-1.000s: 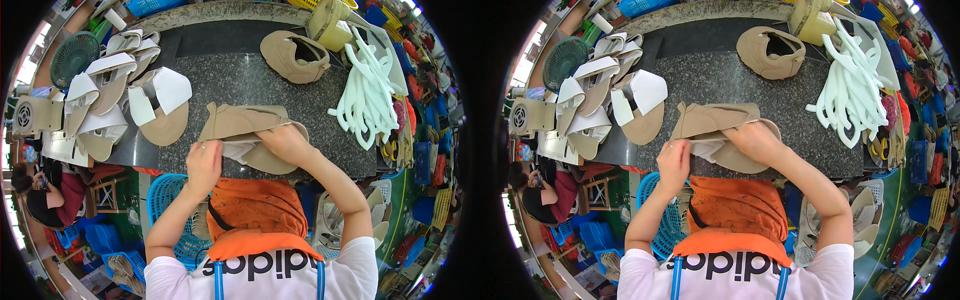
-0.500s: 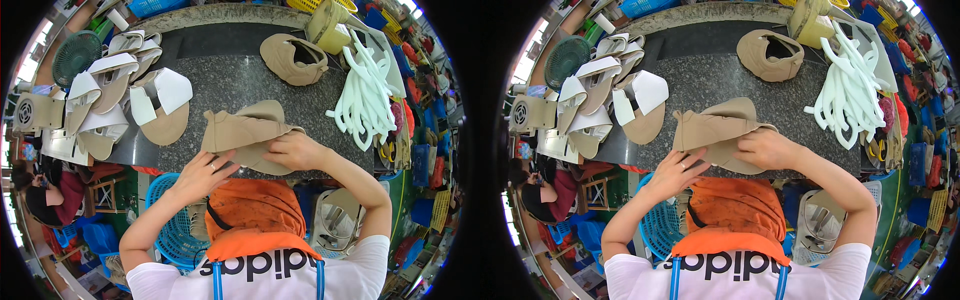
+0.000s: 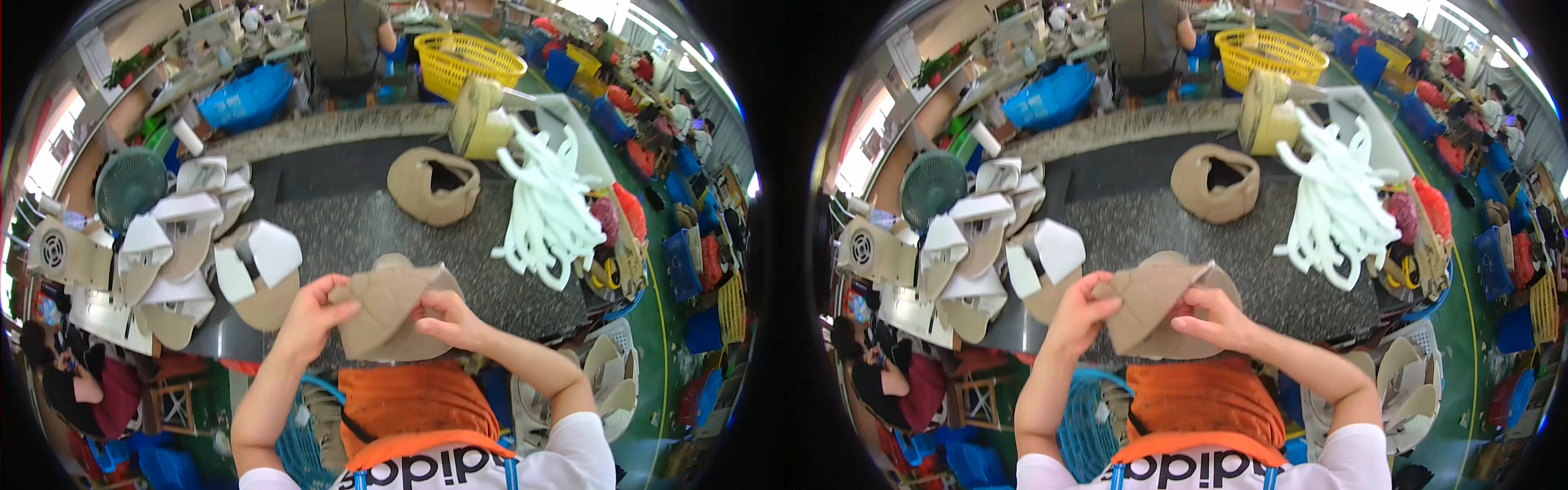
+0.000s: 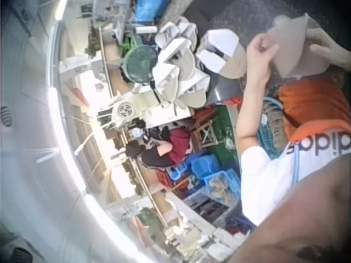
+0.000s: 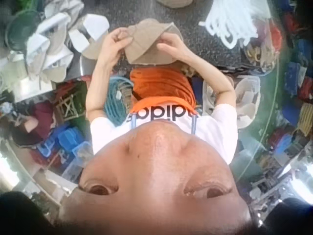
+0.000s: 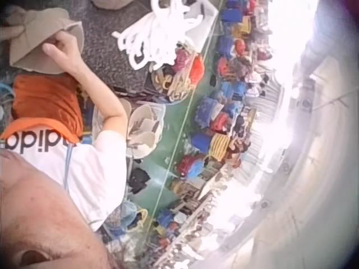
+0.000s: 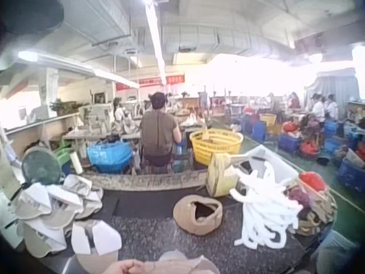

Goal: The person inserts foam padding strips into shoe upper parts, then folds, wraps, and presses the shoe materials around the foam by hand.

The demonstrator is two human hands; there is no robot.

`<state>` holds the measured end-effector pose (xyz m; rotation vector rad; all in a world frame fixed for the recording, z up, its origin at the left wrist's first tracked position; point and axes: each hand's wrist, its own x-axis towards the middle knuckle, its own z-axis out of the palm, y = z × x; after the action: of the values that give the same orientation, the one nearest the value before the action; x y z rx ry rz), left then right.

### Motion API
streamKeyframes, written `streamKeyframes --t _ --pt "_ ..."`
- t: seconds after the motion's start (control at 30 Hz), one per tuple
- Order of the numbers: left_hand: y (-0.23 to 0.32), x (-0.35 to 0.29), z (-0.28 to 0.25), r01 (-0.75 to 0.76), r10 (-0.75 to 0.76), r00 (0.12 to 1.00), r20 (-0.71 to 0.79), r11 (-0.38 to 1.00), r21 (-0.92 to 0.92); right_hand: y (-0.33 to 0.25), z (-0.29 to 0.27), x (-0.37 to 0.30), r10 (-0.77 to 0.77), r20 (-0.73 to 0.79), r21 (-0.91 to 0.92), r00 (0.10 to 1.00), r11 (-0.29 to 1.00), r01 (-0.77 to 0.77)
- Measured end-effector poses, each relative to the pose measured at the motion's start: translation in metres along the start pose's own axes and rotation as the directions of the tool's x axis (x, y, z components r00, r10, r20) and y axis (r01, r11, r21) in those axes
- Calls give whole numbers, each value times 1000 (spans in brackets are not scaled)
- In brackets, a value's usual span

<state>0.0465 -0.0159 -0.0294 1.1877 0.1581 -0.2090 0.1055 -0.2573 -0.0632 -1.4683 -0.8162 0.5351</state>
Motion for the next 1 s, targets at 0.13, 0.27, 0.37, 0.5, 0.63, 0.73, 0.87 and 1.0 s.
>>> streamKeyframes --t 0.13,0.27,0.37,0.5,0.63,0.73,0.87,1.0 --pt "42 -42 47 -317 290 947 135 795 517 -39 14 5 32 13 888 999 458 -27" --pt "38 -38 43 -397 189 918 349 456 797 -31 27 6 241 -90 819 966 570 -66" --pt "20 -30 30 -340 -100 898 429 463 818 -14 22 -1 29 -71 335 997 942 -3" --pt "12 -21 4 -620 -75 763 643 200 759 -7 26 -10 159 -62 774 985 630 -53" --pt "13 -19 16 -251 45 913 405 845 472 2 50 -23 292 64 907 954 383 -178" --pt "-8 -23 26 -154 153 988 16 971 184 -12 56 -17 486 16 911 874 353 -213" --pt "-21 -30 27 -243 229 954 -194 969 -47 -5 54 -22 402 -98 903 910 421 -89" --pt "-31 -27 25 -202 186 969 -165 976 -82 -5 50 -31 336 -104 898 936 436 -57"
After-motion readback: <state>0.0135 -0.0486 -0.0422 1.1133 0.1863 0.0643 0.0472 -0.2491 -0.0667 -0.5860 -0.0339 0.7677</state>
